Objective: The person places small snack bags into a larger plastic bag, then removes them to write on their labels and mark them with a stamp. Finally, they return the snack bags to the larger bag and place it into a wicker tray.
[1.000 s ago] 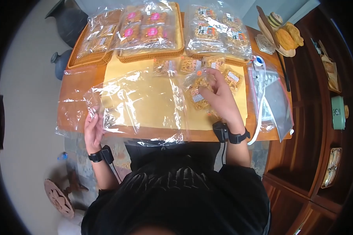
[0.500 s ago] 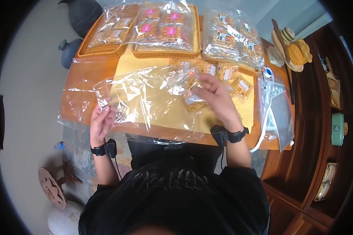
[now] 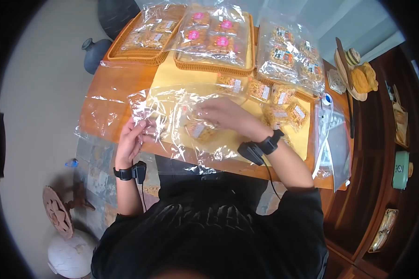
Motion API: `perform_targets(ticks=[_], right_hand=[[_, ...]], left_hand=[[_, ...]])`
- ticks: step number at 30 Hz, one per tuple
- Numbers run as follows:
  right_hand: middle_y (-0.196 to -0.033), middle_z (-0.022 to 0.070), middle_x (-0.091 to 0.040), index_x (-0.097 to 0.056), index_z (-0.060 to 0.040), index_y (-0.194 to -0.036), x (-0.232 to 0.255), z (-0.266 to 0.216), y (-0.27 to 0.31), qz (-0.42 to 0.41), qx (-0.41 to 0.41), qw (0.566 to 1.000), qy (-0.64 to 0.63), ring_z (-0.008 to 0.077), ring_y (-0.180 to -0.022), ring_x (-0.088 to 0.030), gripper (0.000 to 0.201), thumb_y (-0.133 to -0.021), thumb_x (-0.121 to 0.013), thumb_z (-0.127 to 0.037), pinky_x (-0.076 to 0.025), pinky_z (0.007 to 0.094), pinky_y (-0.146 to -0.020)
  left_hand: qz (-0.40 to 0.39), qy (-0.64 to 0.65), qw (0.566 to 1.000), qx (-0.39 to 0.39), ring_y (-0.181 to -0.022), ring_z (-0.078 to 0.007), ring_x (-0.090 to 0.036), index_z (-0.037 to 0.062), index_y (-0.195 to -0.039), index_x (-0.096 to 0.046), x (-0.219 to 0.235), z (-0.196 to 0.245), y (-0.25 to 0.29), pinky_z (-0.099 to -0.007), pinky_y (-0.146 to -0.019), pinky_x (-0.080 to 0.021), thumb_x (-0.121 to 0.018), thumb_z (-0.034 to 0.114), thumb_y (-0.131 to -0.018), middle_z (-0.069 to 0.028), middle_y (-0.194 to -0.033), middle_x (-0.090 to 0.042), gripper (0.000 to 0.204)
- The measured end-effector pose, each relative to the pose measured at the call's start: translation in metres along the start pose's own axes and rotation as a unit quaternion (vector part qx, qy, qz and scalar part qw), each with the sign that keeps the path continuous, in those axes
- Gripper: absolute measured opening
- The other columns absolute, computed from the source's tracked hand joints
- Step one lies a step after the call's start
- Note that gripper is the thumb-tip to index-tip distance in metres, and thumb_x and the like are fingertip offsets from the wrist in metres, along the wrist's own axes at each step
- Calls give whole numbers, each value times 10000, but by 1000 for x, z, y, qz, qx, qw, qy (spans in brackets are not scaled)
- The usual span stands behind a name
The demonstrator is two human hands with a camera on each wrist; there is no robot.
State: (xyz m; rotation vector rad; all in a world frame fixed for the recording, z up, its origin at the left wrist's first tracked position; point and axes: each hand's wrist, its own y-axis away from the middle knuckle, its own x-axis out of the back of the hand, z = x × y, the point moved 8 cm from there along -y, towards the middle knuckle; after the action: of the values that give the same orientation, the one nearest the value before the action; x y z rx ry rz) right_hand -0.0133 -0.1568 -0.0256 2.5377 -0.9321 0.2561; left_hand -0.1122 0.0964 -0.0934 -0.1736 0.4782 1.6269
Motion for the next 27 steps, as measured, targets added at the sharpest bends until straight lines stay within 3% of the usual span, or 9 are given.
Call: perform_targets(ticks=[2, 6, 8, 10, 14, 16, 19, 25, 27], right_hand=[[-750, -27, -563, -665, -50, -1103, -12, 0, -15, -70, 13, 973, -218, 46, -616, -485, 250, -1014, -577, -266, -369, 213, -542], [-745, -25, -565, -645, -68, -1079, -17, -1, -30, 6, 57, 991, -120, 31, -588, -480, 200, -1001, -578, -239, -361, 185, -518], [-835, 4, -633, -633, -73, -1128, -16, 9, -29, -1, 22, 993, -117, 83, -610, -536, 235, -964, -634, -243, -430, 229, -556], [-928, 36, -675, -634, -77, -1144, -8, -4, -30, 61, 176, 982, 38, 151, -654, -593, 337, -900, -721, -292, -480, 303, -619], [-943, 111, -695, -649, -43, -1048, 6, -11, -7, 116, 115, 963, 216, 242, -941, -673, 437, -834, -766, -405, -513, 347, -816], [-833, 87, -673, -684, -61, -1015, -2, -5, -3, 98, 127, 942, 295, 206, -712, -625, 503, -740, -843, -452, -477, 344, -652], [-747, 87, -646, -681, -46, -997, -11, 12, -18, 30, 28, 962, 269, 220, -692, -611, 556, -705, -860, -483, -470, 347, -643], [-660, 23, -569, -661, -15, -1025, -35, 33, -40, -114, 14, 972, 205, 132, -630, -571, 511, -787, -832, -433, -424, 286, -562], [-657, 6, -554, -645, -9, -1069, -33, -2, -30, -119, -1, 985, 125, 100, -590, -541, 501, -824, -809, -413, -394, 255, -529]], left_hand=[[-24, 19, 1000, 3, -1012, -275, -702, 9, -1382, -449, -10, 9, 1, -359, -751, -632, -513, 118, -1029, -231, -1221, -643, 375], [-53, 31, 998, 13, -1060, -308, -691, 6, -1393, -442, -17, 10, 1, -378, -791, -627, -492, 135, -1038, -245, -1271, -621, 380], [-55, 28, 998, 10, -1071, -316, -687, 2, -1395, -438, -19, 12, 2, -395, -806, -623, -491, 136, -1038, -245, -1275, -620, 385], [-57, 27, 998, 6, -1081, -324, -683, -2, -1397, -435, -20, 13, 1, -412, -821, -619, -490, 138, -1038, -245, -1280, -618, 390], [-81, 52, 995, -2, -1107, -346, -672, -21, -1397, -430, -22, 16, -1, -440, -866, -604, -487, 138, -1037, -260, -1335, -577, 398], [-92, 68, 993, 1, -1115, -352, -668, -26, -1398, -429, -23, 16, -3, -448, -877, -600, -487, 139, -1036, -265, -1355, -561, 402], [-100, 54, 993, -2, -1115, -356, -667, -31, -1418, -411, -25, 19, -3, -449, -874, -604, -485, 147, -1038, -271, -1382, -536, 426], [-90, 43, 995, 6, -1123, -342, -666, -37, -1441, -390, -28, 21, 0, -432, -842, -622, -483, 149, -1039, -265, -1378, -541, 453], [-76, 48, 996, 18, -1126, -313, -666, -37, -1442, -391, -28, 19, 2, -435, -823, -627, -485, 133, -1035, -247, -1379, -549, 451]])
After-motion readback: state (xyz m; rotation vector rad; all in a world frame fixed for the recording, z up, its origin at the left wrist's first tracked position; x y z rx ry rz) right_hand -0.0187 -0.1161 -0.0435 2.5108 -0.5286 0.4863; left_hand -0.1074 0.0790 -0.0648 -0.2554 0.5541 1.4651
